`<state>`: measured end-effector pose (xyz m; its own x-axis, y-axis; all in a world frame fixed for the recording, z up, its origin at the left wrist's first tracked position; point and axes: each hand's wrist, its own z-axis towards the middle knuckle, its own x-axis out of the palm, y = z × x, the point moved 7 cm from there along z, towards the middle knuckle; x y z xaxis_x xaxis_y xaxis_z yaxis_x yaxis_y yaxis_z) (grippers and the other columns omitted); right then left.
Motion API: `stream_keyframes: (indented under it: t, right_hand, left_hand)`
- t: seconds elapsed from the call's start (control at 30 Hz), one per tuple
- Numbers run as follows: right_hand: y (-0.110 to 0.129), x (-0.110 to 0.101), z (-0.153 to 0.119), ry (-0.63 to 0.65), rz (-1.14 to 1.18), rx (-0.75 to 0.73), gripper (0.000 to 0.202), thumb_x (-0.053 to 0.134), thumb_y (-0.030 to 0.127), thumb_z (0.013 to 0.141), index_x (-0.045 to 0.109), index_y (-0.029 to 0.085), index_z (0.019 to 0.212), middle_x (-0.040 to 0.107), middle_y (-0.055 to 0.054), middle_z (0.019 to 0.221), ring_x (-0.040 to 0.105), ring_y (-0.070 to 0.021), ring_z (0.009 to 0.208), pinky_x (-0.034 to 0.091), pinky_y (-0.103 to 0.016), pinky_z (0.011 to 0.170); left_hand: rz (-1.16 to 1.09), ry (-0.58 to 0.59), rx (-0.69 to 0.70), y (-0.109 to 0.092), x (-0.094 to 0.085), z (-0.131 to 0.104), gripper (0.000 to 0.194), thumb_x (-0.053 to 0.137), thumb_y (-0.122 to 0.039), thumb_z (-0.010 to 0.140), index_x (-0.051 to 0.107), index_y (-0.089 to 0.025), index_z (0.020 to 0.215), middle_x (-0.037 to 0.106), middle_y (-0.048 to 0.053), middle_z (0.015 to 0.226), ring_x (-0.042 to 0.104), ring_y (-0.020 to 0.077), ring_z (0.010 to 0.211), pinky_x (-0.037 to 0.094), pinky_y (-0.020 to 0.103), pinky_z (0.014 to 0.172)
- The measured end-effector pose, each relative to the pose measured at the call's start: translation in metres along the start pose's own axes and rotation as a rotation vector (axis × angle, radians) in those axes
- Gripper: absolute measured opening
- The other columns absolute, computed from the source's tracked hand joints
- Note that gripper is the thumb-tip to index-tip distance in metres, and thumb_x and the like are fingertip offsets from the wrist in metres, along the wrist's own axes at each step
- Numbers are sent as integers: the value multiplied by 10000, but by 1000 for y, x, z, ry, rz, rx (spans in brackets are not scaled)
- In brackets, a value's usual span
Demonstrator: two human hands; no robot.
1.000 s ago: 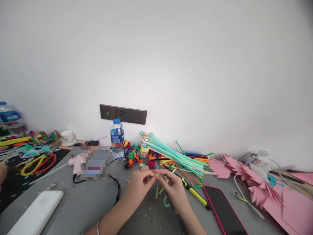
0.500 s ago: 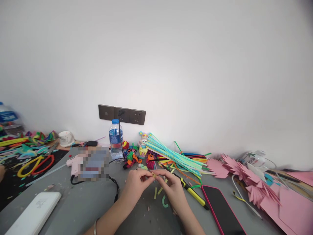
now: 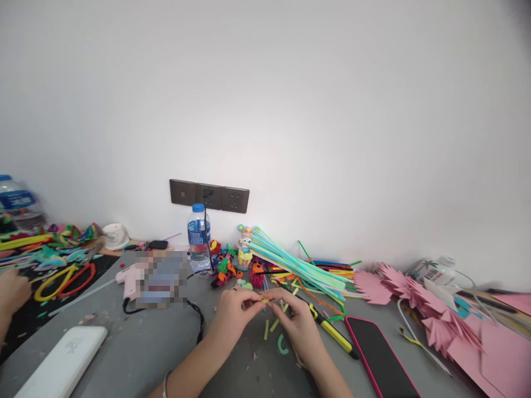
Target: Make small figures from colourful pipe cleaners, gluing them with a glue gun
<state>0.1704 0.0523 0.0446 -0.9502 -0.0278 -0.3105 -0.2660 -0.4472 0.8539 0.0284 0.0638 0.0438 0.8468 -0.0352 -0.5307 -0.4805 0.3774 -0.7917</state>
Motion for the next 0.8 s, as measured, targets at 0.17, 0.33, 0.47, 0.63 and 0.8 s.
stream_keyframes:
  t: [0.17, 0.33, 0.47, 0.63, 0.8]
  right_hand:
    - [0, 2, -1, 31, 9, 14, 143, 593, 307, 878, 710, 225, 881, 733, -64, 950, 673, -236, 930, 516, -327, 847]
    - [-2, 2, -2, 43, 7, 31, 170, 574, 336, 889, 690, 213, 873, 725, -78, 940, 663, -243, 921, 515, -341, 842]
    - [-3, 3, -2, 46, 9, 49, 169, 564, 336, 894, 674, 210, 871, 715, -73, 934, 656, -232, 904, 505, -327, 833]
    - [-3, 3, -2, 29, 37, 64, 196, 562, 364, 887, 672, 206, 849, 706, -64, 896, 651, -233, 871, 499, -315, 811]
    - [-1, 3, -2, 56, 33, 69, 216, 541, 376, 902, 657, 201, 850, 690, -66, 889, 634, -231, 865, 481, -302, 804]
  left_hand:
    - [-87, 8, -49, 4, 1, 0, 103, 648, -249, 776, 732, -191, 780, 757, 35, 755, 674, 184, 664, 489, 246, 607]
    - [-116, 11, -33, 5, 2, 0, 88, 644, -252, 776, 709, -192, 771, 747, 25, 739, 681, 178, 675, 497, 241, 621]
    - [-119, 5, -20, 3, 0, 0, 89, 643, -262, 778, 700, -194, 778, 749, 28, 760, 677, 175, 678, 500, 244, 633]
    - [-122, 7, 6, -1, 0, 1, 88, 637, -252, 785, 696, -192, 758, 742, 26, 748, 669, 167, 670, 496, 235, 625]
    - [-96, -4, 30, 0, 2, 0, 70, 655, -235, 781, 693, -192, 742, 734, 12, 731, 647, 148, 629, 479, 223, 606]
